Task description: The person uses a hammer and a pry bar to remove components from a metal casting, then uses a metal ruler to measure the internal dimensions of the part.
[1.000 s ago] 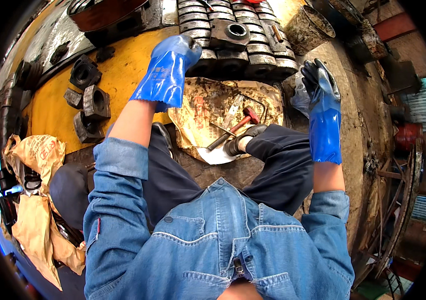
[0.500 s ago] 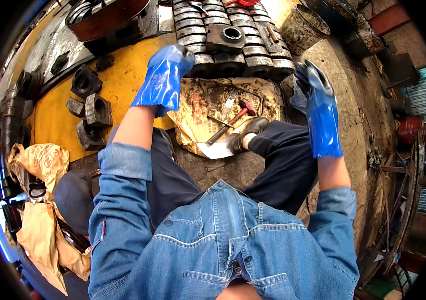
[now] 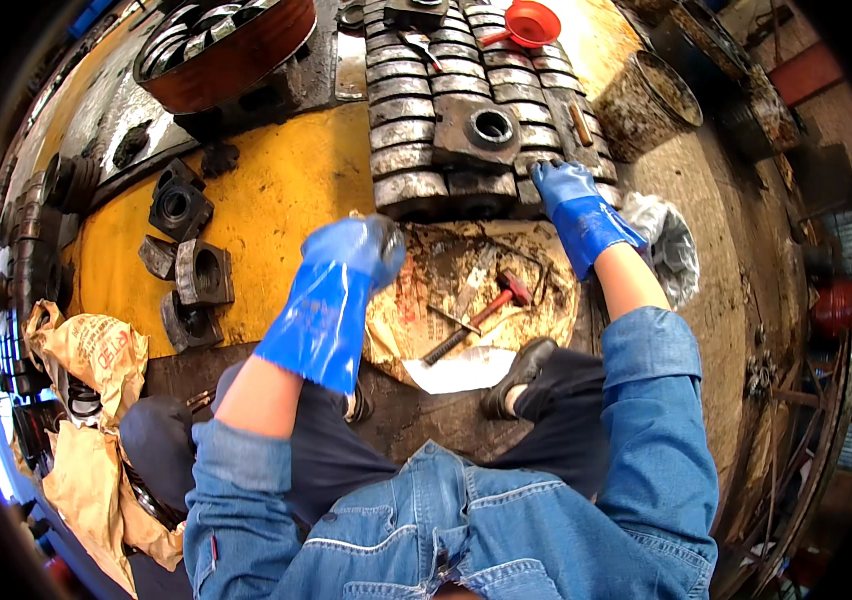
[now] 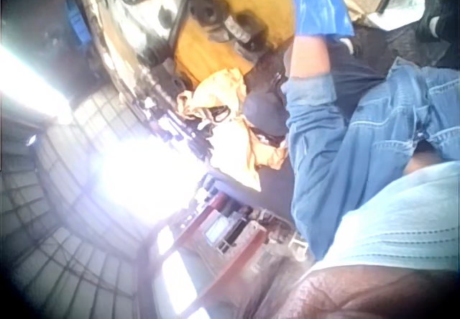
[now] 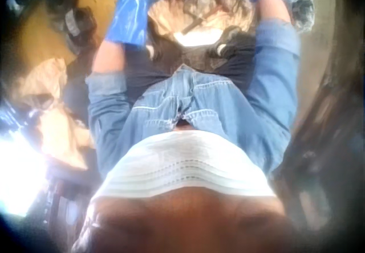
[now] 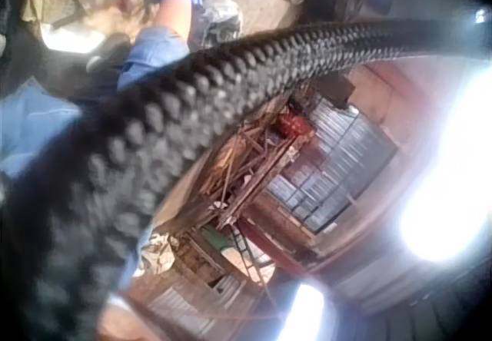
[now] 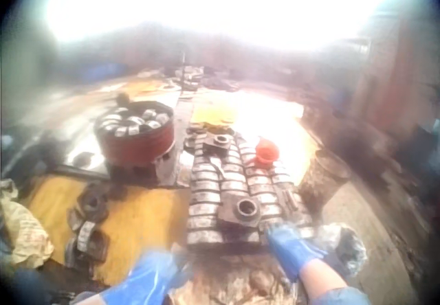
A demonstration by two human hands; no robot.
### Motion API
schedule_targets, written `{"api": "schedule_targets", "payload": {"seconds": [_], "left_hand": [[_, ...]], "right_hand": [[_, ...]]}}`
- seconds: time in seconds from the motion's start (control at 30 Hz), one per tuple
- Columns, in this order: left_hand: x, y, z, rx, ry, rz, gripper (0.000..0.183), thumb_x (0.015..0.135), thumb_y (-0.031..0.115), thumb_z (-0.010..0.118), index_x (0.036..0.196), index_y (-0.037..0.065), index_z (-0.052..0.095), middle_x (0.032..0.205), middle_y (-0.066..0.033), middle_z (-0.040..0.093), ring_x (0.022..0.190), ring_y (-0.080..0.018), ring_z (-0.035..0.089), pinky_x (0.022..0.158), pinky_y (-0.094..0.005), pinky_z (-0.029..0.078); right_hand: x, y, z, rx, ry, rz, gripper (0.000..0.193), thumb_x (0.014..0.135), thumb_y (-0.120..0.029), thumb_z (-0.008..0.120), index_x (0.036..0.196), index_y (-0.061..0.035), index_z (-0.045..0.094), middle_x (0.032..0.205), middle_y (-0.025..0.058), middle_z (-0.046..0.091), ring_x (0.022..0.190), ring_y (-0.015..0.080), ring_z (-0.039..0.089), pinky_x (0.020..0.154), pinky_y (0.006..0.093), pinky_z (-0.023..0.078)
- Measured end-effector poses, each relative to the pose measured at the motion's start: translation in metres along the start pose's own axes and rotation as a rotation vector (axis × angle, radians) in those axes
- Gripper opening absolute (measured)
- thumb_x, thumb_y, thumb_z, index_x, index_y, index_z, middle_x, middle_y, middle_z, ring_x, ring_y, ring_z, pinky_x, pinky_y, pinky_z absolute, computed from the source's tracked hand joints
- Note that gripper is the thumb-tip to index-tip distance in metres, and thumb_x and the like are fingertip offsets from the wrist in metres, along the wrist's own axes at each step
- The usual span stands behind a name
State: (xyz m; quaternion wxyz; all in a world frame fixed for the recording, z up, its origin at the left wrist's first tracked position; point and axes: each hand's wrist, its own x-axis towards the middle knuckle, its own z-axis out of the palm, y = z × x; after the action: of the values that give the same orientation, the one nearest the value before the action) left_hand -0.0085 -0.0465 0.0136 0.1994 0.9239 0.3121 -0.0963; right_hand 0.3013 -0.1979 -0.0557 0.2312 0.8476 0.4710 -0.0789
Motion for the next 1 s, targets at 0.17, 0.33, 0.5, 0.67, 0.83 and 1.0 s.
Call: {"api": "schedule_targets", "payload": {"seconds": [0.17,0.33,0.5,0.67,0.83,1.0], "left_hand": [[0.015,-0.009,-0.002,0.071,-0.018,-0.085,0.034,0.088,0.038,0.060,0.113,0.017,0.069,0.102,-0.0148,0.071,0.095,-0.0321,0.069,0.086,-0.0424,0.055],[0.018,-0.007,0.004,0.059,-0.021,-0.049,0.033,0.090,0.038,0.060,0.111,0.013,0.068,0.094,-0.0145,0.072,0.086,-0.0334,0.070,0.079,-0.0435,0.055],[0.026,0.000,0.007,-0.036,0.017,0.048,0.027,0.091,0.033,0.060,0.107,0.012,0.068,0.088,-0.0154,0.071,0.081,-0.0346,0.068,0.073,-0.0455,0.054],[0.029,-0.004,0.019,0.012,0.085,0.075,0.025,0.091,0.032,0.061,0.105,0.012,0.067,0.084,-0.0148,0.070,0.080,-0.0348,0.068,0.072,-0.0453,0.054],[0.041,-0.012,0.021,0.107,-0.018,-0.057,0.032,0.090,0.039,0.058,0.107,0.013,0.068,0.085,-0.0125,0.071,0.078,-0.0337,0.069,0.070,-0.0458,0.054],[0.041,-0.035,0.029,0.168,0.111,0.115,0.030,0.090,0.039,0.057,0.104,0.015,0.068,0.079,-0.0136,0.070,0.074,-0.0356,0.068,0.067,-0.0475,0.054]], "right_hand": [[0.103,0.003,0.019,-0.022,0.219,-0.296,0.059,0.089,-0.004,0.044,0.146,-0.0138,0.039,0.149,0.0144,0.044,0.139,0.0328,0.039,0.113,0.0441,0.033],[0.174,0.020,0.056,-0.144,0.266,-0.541,0.053,0.092,-0.013,0.047,0.144,-0.0180,0.043,0.147,0.0051,0.049,0.137,0.0245,0.044,0.115,0.0426,0.031],[0.181,0.022,0.030,-0.150,0.036,-0.449,0.032,0.098,-0.020,0.043,0.119,-0.0232,0.067,0.128,0.0047,0.065,0.130,0.0213,0.051,0.115,0.0409,0.029],[0.194,0.006,0.029,-0.264,-0.087,-0.352,0.025,0.097,-0.021,0.049,0.110,-0.0158,0.070,0.117,0.0076,0.069,0.115,0.0253,0.061,0.106,0.0392,0.038],[0.155,-0.013,0.008,-0.381,-0.251,-0.362,0.049,0.080,-0.026,0.073,0.127,-0.0203,0.061,0.123,0.0052,0.067,0.116,0.0271,0.062,0.106,0.0495,0.038],[0.093,-0.047,-0.024,0.163,-0.188,-0.393,0.042,0.070,-0.030,0.080,0.103,-0.0056,0.071,0.093,0.0181,0.071,0.089,0.0313,0.069,0.078,0.0428,0.052]]}}
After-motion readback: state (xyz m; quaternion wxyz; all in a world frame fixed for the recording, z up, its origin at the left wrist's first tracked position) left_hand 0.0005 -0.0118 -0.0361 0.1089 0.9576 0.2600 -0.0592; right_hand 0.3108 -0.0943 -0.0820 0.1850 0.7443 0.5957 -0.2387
